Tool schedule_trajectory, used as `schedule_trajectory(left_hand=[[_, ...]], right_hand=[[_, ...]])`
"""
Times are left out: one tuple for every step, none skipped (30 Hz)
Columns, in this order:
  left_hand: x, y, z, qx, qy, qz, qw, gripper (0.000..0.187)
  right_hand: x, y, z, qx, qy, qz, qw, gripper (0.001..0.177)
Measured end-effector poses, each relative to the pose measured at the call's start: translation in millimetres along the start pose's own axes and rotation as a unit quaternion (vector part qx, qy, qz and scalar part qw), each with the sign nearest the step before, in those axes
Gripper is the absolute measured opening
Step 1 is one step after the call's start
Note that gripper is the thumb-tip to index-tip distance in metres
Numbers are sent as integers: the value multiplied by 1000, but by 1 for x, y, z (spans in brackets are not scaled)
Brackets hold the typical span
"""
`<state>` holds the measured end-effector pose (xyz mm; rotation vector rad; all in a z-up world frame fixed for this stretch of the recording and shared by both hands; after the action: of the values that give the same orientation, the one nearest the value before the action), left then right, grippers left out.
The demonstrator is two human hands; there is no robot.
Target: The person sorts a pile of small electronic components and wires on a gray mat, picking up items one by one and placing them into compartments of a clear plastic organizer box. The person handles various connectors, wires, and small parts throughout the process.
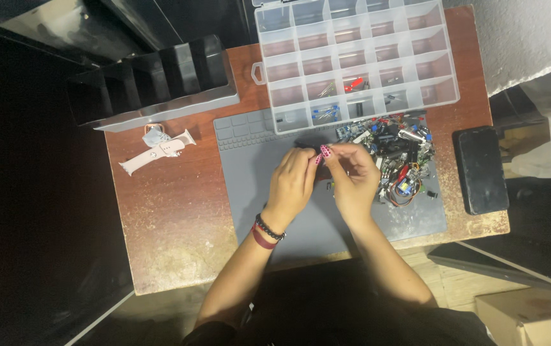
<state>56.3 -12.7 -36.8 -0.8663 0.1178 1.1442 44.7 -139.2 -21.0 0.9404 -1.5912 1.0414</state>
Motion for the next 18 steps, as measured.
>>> schedule_trajectory(left_hand=[[0,0,1,1,1,0,1000,12],[-1,-1,1,-1,5,1,1000,13],[0,-1,3,-2,7,1,1000,14],[0,-1,3,-3,6,2,1000,14],[0,-1,3,-2,14,4,1000,15],[0,-1,4,-2,21,7,1000,16],[-1,-2,4,-2,20,7,1000,16],[-2,-2,5,0,20,8,1000,15],[-3,-2,5,2,21,10,1000,14],[-3,-2,6,1,21,10,1000,14],[-3,-3,7,3,42,18,999,15],[-3,-3,8,5,63,26,998,16],[-4,-3,7,5,63,27,998,16],[-4,-3,6,-1,99,50,994,16],[-4,-3,5,-8,136,72,988,17],[-3,-1,3,-8,136,72,988,17],[-2,1,1,-5,150,81,985,16],[-1,2,-1,-1,164,89,982,15]], right_hand=[[3,1,-1,-1,1,0,1000,7],[5,2,-2,-6,19,12,1000,8],[8,2,-4,-9,37,25,999,9],[6,3,-4,-9,36,25,999,9],[3,4,-4,-12,6,-9,1000,7],[0,5,-4,-14,-24,-42,999,5],[-4,6,-2,-13,-25,-42,999,5],[-9,7,0,-17,-44,-66,997,4],[-14,8,2,-21,-63,-89,994,3],[-11,8,2,-21,-63,-89,994,3],[-8,8,1,-21,-67,-90,993,3],[-6,9,0,-21,-71,-92,993,3],[-3,8,-1,-20,-71,-92,993,3],[-1,9,-3,-19,-74,-94,993,3],[2,8,-4,-19,-78,-95,992,4],[4,9,-4,-18,-77,-95,992,4],[7,9,-5,-9,-47,-54,997,5],[10,9,-6,1,-17,-13,1000,6]])
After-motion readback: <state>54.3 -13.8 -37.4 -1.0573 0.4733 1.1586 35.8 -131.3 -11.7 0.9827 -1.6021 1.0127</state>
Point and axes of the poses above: each hand's wrist, its own y-axis away from the middle knuckle, its own z-axis out of the back of the hand, x = y × z, the point moved 1 cm from there along -y, towards the middle knuckle, and after that the axes turned 15 degrees about -y, right-handed, at the moved point
